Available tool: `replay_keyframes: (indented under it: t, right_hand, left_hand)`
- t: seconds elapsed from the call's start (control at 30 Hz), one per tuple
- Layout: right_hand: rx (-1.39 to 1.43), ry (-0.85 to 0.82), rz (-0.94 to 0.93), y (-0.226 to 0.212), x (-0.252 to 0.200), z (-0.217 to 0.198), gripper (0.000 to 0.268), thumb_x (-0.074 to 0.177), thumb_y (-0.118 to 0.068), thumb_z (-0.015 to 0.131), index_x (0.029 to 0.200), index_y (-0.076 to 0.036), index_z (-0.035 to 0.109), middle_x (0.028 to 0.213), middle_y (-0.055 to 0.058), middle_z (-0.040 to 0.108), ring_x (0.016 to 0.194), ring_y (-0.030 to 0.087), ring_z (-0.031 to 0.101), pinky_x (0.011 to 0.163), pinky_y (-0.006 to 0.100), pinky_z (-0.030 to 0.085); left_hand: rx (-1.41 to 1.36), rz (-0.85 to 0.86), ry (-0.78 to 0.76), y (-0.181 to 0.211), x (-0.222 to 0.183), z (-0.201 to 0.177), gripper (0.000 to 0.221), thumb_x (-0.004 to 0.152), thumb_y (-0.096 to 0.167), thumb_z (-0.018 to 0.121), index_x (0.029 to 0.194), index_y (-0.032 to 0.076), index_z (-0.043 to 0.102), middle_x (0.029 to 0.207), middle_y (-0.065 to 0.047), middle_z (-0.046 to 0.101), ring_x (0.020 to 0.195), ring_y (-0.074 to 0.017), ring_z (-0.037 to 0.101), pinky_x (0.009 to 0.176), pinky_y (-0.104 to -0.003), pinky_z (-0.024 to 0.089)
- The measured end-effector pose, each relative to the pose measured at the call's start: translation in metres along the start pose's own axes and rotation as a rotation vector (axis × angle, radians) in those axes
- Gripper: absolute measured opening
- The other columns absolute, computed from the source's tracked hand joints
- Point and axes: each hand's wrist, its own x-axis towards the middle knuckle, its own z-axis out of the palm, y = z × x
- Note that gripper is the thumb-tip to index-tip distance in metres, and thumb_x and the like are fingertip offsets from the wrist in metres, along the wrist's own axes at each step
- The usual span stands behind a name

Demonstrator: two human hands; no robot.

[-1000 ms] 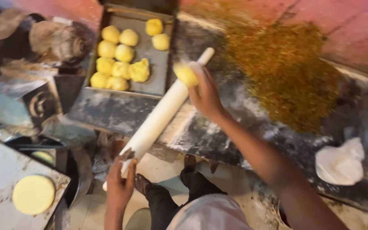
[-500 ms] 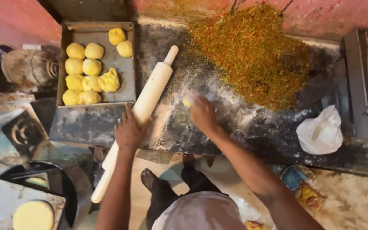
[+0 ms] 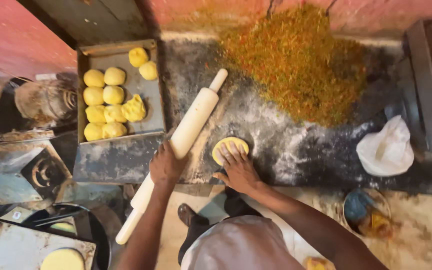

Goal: The person rolls out dough with a rolling pin on a flour-covered workbench, places vegetable stuffing onto the dough by hand, and folds it closed before rolling it flat again.

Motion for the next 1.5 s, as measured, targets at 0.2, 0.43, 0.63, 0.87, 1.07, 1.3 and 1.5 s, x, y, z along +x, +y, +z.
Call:
replay_keyframes:
  t: [0.2, 0.43, 0.63, 0.87, 1.07, 1.3, 1.5]
  right_hand:
    - [0.448, 0.105, 0.357, 0.111, 0.048, -0.035, 0.028, 0.104, -0.029, 0.052, 0.107, -0.014, 0.075, 0.103, 0.012, 0.075, 0.09, 0.03, 0.072, 0.083, 0.046, 0.056]
    - [0.01, -0.248, 0.417, 0.19, 0.023, 0.013, 0.05, 0.108, -0.04, 0.045, 0.073, -0.014, 0.069, 0.061, 0.013, 0.065, 0.054, 0.031, 0.062, 0.064, 0.049, 0.048]
    - [0.137, -0.061, 0.41, 0.221, 0.055, 0.047, 0.048, 0.109, -0.037, 0.046, 0.074, -0.011, 0.067, 0.059, 0.015, 0.06, 0.051, 0.033, 0.058, 0.054, 0.047, 0.045]
    - [-0.047, 0.145, 0.289, 0.138, -0.063, -0.01, 0.026, 0.104, -0.024, 0.053, 0.103, -0.008, 0.073, 0.086, 0.012, 0.073, 0.08, 0.029, 0.069, 0.082, 0.048, 0.05]
    - [0.438, 0.131, 0.149, 0.09, -0.063, -0.084, 0.051, 0.085, -0.033, 0.066, 0.124, -0.001, 0.065, 0.105, 0.018, 0.072, 0.093, 0.034, 0.068, 0.082, 0.051, 0.049]
    - [0.781, -0.262, 0.463, 0.056, 0.043, -0.081, 0.034, 0.093, -0.025, 0.068, 0.123, -0.008, 0.072, 0.091, 0.017, 0.076, 0.075, 0.034, 0.072, 0.069, 0.042, 0.055]
    - [0.689, 0.018, 0.046, 0.024, 0.118, -0.054, 0.021, 0.092, -0.022, 0.073, 0.103, -0.004, 0.075, 0.091, 0.021, 0.075, 0.083, 0.038, 0.073, 0.073, 0.044, 0.056]
  left_hand:
    - [0.033, 0.316, -0.014, -0.006, -0.023, -0.018, 0.089, 0.077, 0.057, 0.077, 0.143, 0.006, 0.046, 0.123, -0.018, 0.067, 0.106, -0.0363, 0.07, 0.09, -0.046, 0.057]
    - [0.341, 0.477, -0.313, 0.019, -0.01, -0.016, 0.113, 0.079, 0.083, 0.063, 0.154, 0.003, 0.033, 0.158, -0.021, 0.038, 0.142, -0.0397, 0.035, 0.111, -0.058, 0.033]
    - [0.158, 0.44, 0.309, 0.017, 0.058, -0.017, 0.107, 0.085, 0.083, 0.045, 0.164, 0.013, 0.031, 0.168, -0.018, 0.031, 0.156, -0.0389, 0.024, 0.122, -0.063, 0.018]
    - [0.281, 0.529, 0.049, 0.007, -0.062, 0.002, 0.103, 0.068, 0.057, 0.076, 0.151, 0.011, 0.039, 0.159, -0.017, 0.039, 0.141, -0.0352, 0.039, 0.115, -0.057, 0.028]
    - [0.304, 0.744, -0.073, -0.02, -0.055, 0.021, 0.091, 0.075, 0.049, 0.081, 0.146, 0.007, 0.043, 0.138, -0.015, 0.055, 0.125, -0.0328, 0.053, 0.107, -0.054, 0.04]
    - [0.358, 0.741, 0.09, -0.065, -0.084, -0.001, 0.089, 0.07, 0.048, 0.081, 0.146, 0.014, 0.047, 0.135, -0.013, 0.058, 0.125, -0.0318, 0.055, 0.105, -0.054, 0.041]
    - [0.261, 0.597, 0.145, -0.131, -0.12, -0.014, 0.095, 0.068, 0.051, 0.08, 0.148, 0.011, 0.047, 0.14, -0.013, 0.058, 0.125, -0.0338, 0.055, 0.103, -0.055, 0.042]
